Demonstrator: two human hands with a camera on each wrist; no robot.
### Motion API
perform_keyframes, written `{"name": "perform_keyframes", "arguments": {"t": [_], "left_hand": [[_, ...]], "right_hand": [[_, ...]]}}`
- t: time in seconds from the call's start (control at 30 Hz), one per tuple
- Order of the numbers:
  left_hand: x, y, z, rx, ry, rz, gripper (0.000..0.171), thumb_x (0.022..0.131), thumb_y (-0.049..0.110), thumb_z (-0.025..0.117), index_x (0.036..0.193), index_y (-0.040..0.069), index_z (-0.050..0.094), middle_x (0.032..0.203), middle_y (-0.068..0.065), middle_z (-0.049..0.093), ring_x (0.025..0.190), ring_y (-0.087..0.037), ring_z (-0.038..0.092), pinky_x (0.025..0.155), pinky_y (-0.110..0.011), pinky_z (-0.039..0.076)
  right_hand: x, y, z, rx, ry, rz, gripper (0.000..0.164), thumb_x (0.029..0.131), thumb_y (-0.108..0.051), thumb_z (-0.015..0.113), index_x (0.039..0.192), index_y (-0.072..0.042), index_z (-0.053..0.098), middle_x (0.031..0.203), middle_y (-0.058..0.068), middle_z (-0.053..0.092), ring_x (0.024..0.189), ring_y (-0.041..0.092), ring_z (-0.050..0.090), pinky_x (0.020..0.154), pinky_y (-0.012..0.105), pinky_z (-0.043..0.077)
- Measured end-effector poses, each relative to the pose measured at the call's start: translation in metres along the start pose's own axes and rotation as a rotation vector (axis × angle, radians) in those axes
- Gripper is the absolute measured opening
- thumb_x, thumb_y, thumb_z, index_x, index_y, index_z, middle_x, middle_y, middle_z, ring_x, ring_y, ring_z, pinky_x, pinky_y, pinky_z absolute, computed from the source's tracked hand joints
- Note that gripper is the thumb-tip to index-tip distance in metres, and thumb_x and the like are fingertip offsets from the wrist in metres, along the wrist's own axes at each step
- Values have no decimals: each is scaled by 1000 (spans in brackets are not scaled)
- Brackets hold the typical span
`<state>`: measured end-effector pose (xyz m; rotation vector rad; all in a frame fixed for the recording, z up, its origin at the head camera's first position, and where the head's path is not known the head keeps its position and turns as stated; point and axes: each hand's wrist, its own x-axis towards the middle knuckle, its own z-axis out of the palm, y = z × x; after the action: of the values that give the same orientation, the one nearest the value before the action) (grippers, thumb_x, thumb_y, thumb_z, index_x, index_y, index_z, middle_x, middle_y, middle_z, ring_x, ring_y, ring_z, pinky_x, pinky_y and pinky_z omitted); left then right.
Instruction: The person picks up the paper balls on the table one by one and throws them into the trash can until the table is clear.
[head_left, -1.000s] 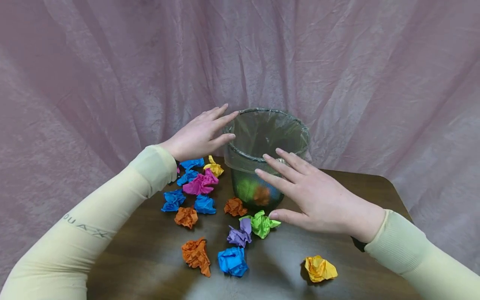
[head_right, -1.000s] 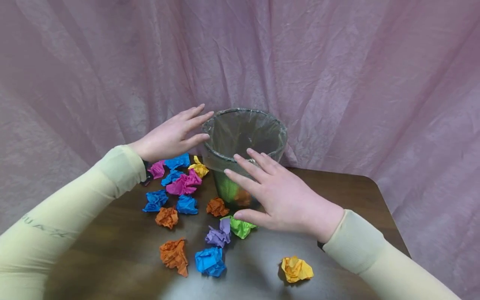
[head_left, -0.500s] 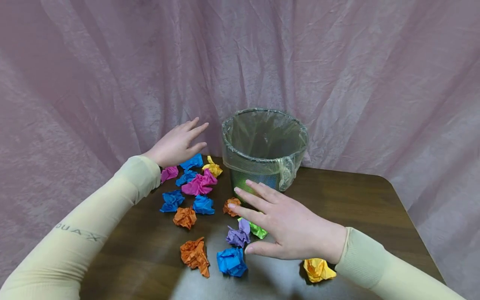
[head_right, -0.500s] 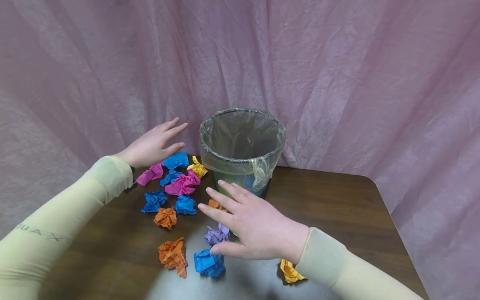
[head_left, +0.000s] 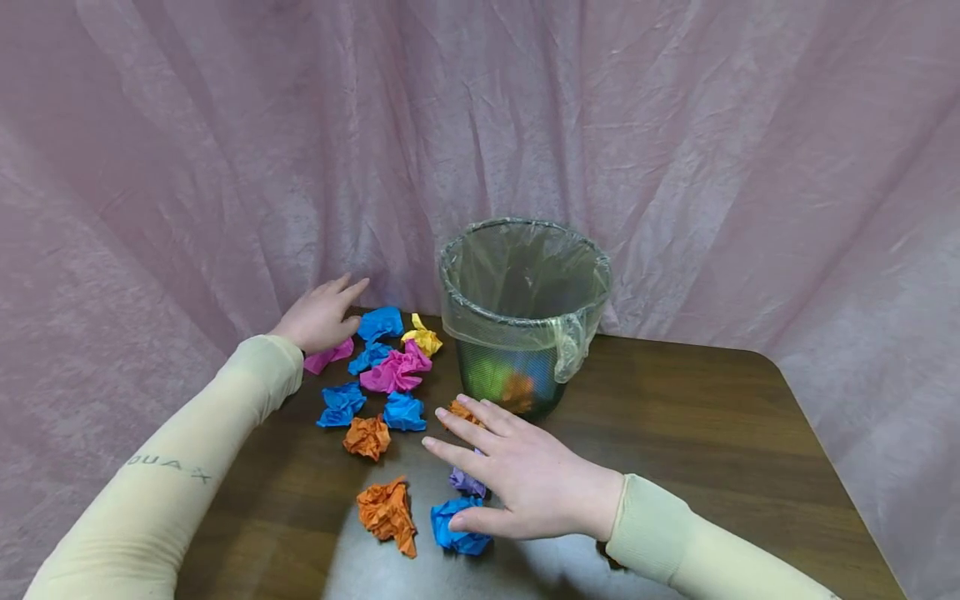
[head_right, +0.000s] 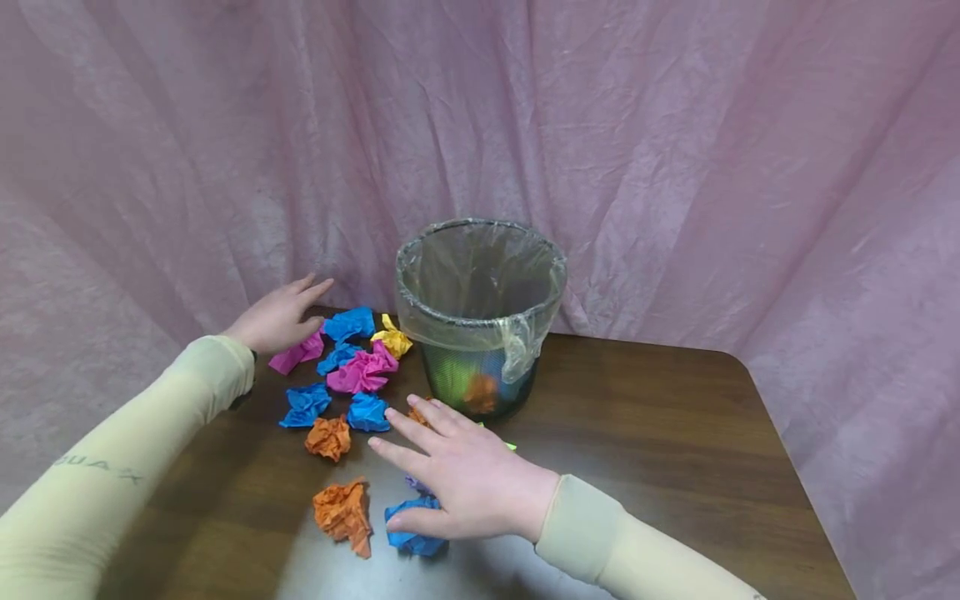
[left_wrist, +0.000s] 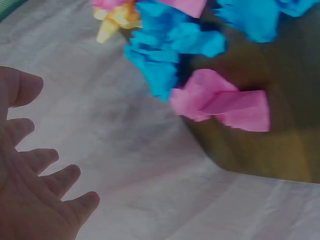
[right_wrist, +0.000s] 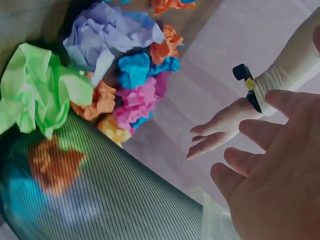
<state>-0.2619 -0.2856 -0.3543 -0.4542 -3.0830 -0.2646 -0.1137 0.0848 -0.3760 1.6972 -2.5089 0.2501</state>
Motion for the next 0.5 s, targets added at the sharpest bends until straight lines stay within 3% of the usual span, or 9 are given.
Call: {"name": "perform_keyframes", "arguments": {"t": [0.5], "left_hand": [[-5,-34,47,-68,-134,-136,73,99,21,53,161,-2,22,161,-37,16,142,-61,23,114,-70,22]], "right_hand": [[28,5,37,-21,-70,72,83,99,-75,35,165,-27,22,171,3,12,157,27,1,125,43,10]]}}
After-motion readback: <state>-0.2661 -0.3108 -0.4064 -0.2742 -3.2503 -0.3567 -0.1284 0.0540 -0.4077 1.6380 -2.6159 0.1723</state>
